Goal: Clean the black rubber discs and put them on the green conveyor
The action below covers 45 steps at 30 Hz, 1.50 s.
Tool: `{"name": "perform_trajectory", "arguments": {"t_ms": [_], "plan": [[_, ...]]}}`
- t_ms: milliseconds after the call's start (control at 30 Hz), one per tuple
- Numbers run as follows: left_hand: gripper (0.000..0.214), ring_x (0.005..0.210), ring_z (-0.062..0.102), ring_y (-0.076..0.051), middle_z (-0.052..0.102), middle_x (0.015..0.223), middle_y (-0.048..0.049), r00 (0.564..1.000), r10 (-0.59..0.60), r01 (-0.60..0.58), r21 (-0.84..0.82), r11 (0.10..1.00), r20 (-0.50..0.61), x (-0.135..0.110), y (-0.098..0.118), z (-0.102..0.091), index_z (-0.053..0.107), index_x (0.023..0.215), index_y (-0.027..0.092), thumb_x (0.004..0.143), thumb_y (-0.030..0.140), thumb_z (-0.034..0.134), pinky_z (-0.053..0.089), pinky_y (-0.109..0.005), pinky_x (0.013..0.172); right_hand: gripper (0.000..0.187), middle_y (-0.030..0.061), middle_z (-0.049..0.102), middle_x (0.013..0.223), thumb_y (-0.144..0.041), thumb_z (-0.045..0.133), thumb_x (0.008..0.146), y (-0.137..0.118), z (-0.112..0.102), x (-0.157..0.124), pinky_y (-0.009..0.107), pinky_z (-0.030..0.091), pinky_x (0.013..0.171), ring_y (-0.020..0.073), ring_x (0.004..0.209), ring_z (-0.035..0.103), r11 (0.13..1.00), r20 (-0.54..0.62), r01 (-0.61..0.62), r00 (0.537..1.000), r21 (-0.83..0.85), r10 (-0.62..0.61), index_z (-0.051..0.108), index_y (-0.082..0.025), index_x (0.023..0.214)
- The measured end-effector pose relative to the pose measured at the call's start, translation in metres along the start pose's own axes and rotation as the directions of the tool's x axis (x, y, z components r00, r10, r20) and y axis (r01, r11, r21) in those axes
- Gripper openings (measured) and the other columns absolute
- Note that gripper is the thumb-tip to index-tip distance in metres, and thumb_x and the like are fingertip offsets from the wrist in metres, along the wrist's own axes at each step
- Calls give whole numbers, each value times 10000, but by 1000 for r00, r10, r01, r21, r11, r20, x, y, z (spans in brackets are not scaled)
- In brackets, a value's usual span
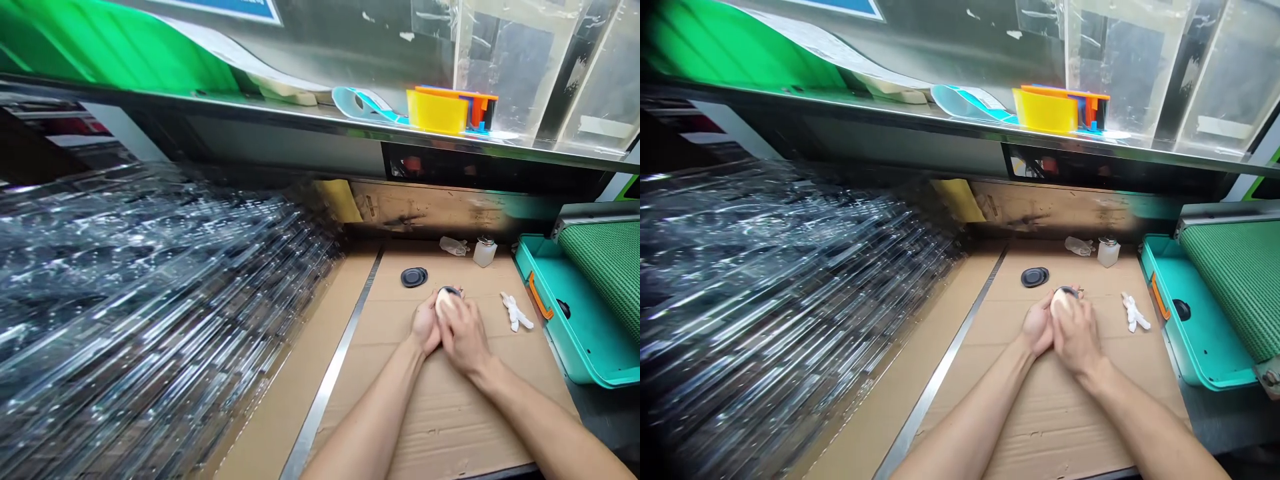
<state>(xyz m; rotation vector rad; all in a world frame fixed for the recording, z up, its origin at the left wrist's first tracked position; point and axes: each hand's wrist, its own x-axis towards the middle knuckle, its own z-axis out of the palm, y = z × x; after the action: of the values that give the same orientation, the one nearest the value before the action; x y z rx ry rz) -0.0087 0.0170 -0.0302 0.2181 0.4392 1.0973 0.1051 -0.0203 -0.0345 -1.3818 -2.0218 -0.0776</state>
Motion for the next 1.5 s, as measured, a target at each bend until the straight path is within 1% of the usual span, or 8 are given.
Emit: {"name": "perform_trajectory", "arguments": {"t_ms": [233,500,700,867,967,1167,1267,1500], "plan": [[311,1107,687,-218,744,1113,-124,994,100,-101,-13,995,-49,0,1,3,696,1023,135,1028,268,415,528,-394,1049,491,174,559,1348,-296,537,949,30,-13,9,450,456,1068,284,1256,516,976,-78,-113,989,187,129,522,-155,1419],[340,1150,672,-260,728,1165,-143,996,86,-85,46,995,-6,-4,-1,5,675,1040,141,1032,350,407,476,-444,1097,517,53,691,1171,-377,724,803,22,-45,10,354,501,909,224,1039,647,858,377,-339,907,386,189,613,-244,1290],[335,1188,658,-267,724,1178,-140,996,79,-85,142,986,50,-3,-10,3,681,1125,134,1032,354,445,453,-450,1121,443,39,708,934,-523,652,853,22,-27,14,262,480,702,155,786,615,584,352,-496,868,643,349,680,-181,1134],[325,1194,656,-284,727,1170,-165,996,70,-78,186,979,47,-5,-11,4,708,1083,104,1012,335,490,469,-440,1111,507,30,701,830,-539,747,763,29,-22,15,232,454,623,126,669,600,339,559,-623,783,705,275,679,-149,1081],[343,1197,656,-286,727,1177,-177,997,61,-67,173,983,45,-5,-10,4,710,1070,95,1019,336,472,487,-446,1098,388,49,738,887,-455,720,802,37,-32,15,260,495,690,159,750,656,529,567,-609,780,591,265,728,-157,1048],[359,1171,672,-272,737,1150,-176,996,84,-78,160,984,-33,-1,-9,2,708,1048,94,1039,317,427,513,-437,1072,359,57,725,1227,-363,518,970,24,-29,12,304,508,949,200,1084,685,904,188,-303,948,300,255,660,-242,1276],[427,1183,665,-281,731,1161,-197,998,39,-33,133,991,-39,-1,-8,2,710,1071,74,1050,345,382,513,-437,1077,349,20,735,1204,-400,521,985,14,-25,14,278,514,887,197,1036,702,961,260,-223,949,164,176,640,-307,1300],[369,1155,681,-244,747,1132,-165,988,104,-90,117,989,-118,-2,-10,5,701,1043,99,1055,291,387,535,-421,1055,449,67,745,1148,-474,380,1053,9,-30,21,285,483,779,219,940,713,911,225,-331,895,-246,386,526,-312,1446]]}}
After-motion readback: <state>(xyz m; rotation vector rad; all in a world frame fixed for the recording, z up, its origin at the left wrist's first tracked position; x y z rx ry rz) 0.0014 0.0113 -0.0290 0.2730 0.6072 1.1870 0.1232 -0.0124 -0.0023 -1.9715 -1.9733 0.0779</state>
